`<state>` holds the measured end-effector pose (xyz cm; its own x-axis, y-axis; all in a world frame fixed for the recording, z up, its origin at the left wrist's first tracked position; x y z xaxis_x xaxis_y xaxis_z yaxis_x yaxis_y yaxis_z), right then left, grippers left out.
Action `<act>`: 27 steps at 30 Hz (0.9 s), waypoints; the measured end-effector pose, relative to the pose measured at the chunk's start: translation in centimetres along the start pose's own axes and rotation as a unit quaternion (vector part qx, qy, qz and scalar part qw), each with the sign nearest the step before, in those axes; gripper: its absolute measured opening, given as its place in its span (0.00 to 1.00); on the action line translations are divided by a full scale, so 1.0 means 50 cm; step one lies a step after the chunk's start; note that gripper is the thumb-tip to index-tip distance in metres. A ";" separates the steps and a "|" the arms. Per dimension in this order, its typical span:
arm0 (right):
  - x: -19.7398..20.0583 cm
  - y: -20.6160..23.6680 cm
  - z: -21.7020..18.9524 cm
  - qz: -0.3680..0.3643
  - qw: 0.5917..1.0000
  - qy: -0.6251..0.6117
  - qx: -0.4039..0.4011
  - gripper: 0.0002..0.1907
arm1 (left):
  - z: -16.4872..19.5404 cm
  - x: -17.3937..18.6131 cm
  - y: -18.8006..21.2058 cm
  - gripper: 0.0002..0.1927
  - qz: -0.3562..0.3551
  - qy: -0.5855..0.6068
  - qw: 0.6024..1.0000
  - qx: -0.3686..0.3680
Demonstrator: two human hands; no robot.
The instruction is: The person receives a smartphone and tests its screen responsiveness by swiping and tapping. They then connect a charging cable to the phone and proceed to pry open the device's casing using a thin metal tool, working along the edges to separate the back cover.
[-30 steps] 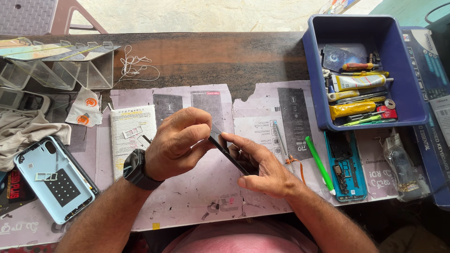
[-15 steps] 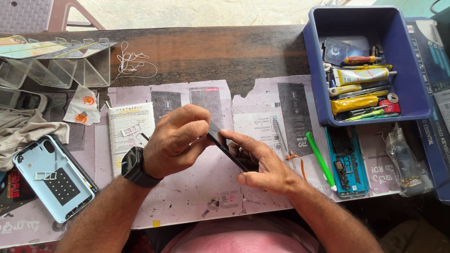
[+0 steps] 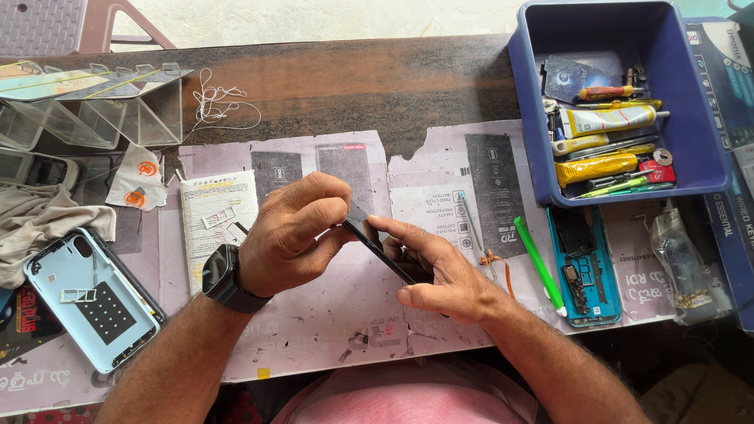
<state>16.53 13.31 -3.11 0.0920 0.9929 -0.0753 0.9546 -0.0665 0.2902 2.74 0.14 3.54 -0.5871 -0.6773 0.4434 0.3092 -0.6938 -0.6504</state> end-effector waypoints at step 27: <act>0.007 0.011 -0.005 -0.023 0.999 -0.028 0.033 0.53 | -0.034 -0.002 0.007 0.20 0.045 0.143 0.984 0.094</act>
<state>17.02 13.66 -2.76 0.0622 0.9881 -0.1406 0.9746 -0.0298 0.2221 1.64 0.36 2.21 -0.7295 -0.6602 0.1789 0.4875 -0.6853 -0.5410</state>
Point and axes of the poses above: each hand's wrist, its own y-axis away from the middle knuckle, its own x-axis out of the back of the hand, z = x × y, the point moved 6 cm from there along -y, towards the middle knuckle, and after that the axes turned 6 degrees about z, right-handed, at the moved point
